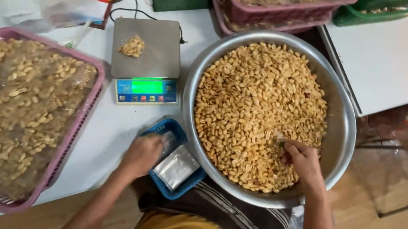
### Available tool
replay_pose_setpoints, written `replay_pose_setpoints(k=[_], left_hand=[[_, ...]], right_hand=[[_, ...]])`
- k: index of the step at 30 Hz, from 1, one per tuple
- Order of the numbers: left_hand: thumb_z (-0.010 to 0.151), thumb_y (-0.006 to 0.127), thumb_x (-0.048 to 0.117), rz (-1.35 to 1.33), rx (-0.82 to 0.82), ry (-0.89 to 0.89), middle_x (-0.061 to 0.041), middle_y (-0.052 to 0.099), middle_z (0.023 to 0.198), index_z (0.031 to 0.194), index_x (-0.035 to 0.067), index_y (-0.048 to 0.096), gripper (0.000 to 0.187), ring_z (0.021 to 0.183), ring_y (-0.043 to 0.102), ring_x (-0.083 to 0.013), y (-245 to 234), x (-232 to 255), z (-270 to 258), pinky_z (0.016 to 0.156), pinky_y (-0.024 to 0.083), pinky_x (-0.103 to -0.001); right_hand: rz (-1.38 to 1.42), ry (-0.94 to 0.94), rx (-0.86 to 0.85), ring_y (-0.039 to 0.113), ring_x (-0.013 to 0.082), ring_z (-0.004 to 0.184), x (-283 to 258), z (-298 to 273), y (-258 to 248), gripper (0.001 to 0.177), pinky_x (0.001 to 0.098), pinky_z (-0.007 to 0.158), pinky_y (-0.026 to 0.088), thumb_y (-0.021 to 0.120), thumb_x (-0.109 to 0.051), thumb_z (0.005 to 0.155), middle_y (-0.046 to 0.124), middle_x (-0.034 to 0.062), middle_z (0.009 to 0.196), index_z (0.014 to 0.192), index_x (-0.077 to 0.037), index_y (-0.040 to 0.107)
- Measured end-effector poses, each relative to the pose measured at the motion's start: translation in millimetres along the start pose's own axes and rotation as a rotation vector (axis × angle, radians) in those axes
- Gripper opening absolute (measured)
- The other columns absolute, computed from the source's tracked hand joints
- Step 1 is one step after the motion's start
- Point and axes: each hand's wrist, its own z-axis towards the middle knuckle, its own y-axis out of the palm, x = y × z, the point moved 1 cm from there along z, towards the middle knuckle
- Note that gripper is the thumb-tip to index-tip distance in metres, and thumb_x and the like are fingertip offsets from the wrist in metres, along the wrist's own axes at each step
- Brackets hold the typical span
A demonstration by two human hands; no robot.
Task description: The person scoops cashew nuts from a large metal bowl into small plastic bags using a scoop, places each filled bag on a digital scale to check weight, and then moves the bag into a pink basket. The process repeats continuously throughout the clip.
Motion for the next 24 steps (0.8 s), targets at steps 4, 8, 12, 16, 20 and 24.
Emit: replay_pose_setpoints(k=[4,8,12,16,20,24], left_hand=[[0.090,0.061,0.008,-0.910,-0.044,0.008,-0.010,0.079,0.087,0.104,0.008,0.075,0.020,0.082,0.075,-0.0198,-50,47,-18,0.078,0.060,-0.034],[0.081,0.079,0.007,-1.335,-0.294,-0.059,-0.014,0.071,0.076,0.102,-0.008,0.073,0.026,0.061,0.072,-0.0205,-46,106,-19,0.060,0.063,-0.029],[0.077,0.088,0.011,-1.345,-0.356,0.083,-0.011,0.064,0.066,0.087,-0.003,0.075,0.022,0.055,0.064,-0.0153,-28,138,4,0.047,0.051,-0.027],[0.075,0.090,0.013,-1.240,-0.368,0.270,-0.012,0.070,0.069,0.098,-0.005,0.074,0.034,0.046,0.061,-0.0090,-16,164,19,0.036,0.049,-0.018],[0.078,0.087,0.010,-1.240,-0.351,0.414,-0.013,0.074,0.083,0.111,-0.003,0.071,0.039,0.066,0.070,-0.0122,-35,188,8,0.047,0.061,-0.026],[0.094,0.069,0.014,-0.902,-0.314,0.663,-0.033,0.067,0.115,0.140,-0.012,0.048,0.058,0.112,0.066,-0.0432,-30,185,14,0.092,0.059,-0.054]], right_hand=[[0.493,0.212,-0.050,0.052,0.0198,0.051,14,-4,5,0.018,0.0297,0.043,0.041,0.058,-0.008,0.094,0.061,0.0161,0.073,0.096,0.008,0.067],[0.701,0.304,-0.083,0.045,0.0138,0.052,13,-6,-2,0.018,0.0236,0.041,0.031,0.060,-0.013,0.091,0.056,0.0094,0.074,0.096,0.004,0.064],[0.783,0.319,-0.086,0.042,0.0137,0.051,-13,-16,-6,0.019,0.0245,0.040,0.030,0.064,-0.015,0.089,0.053,0.0090,0.073,0.098,0.002,0.063],[0.624,0.022,-0.093,0.046,0.0160,0.045,-65,-43,2,0.028,0.0270,0.039,0.037,0.059,-0.007,0.088,0.055,0.0152,0.065,0.107,0.011,0.068],[-0.045,-0.526,0.071,0.055,0.0137,0.045,-82,-59,12,0.022,0.0242,0.045,0.045,0.072,-0.003,0.078,0.067,0.0089,0.064,0.097,-0.008,0.083],[-0.299,-0.759,0.169,0.057,0.0121,0.048,-99,-72,12,0.019,0.0226,0.045,0.048,0.072,-0.004,0.083,0.067,0.0032,0.070,0.098,-0.010,0.081]])
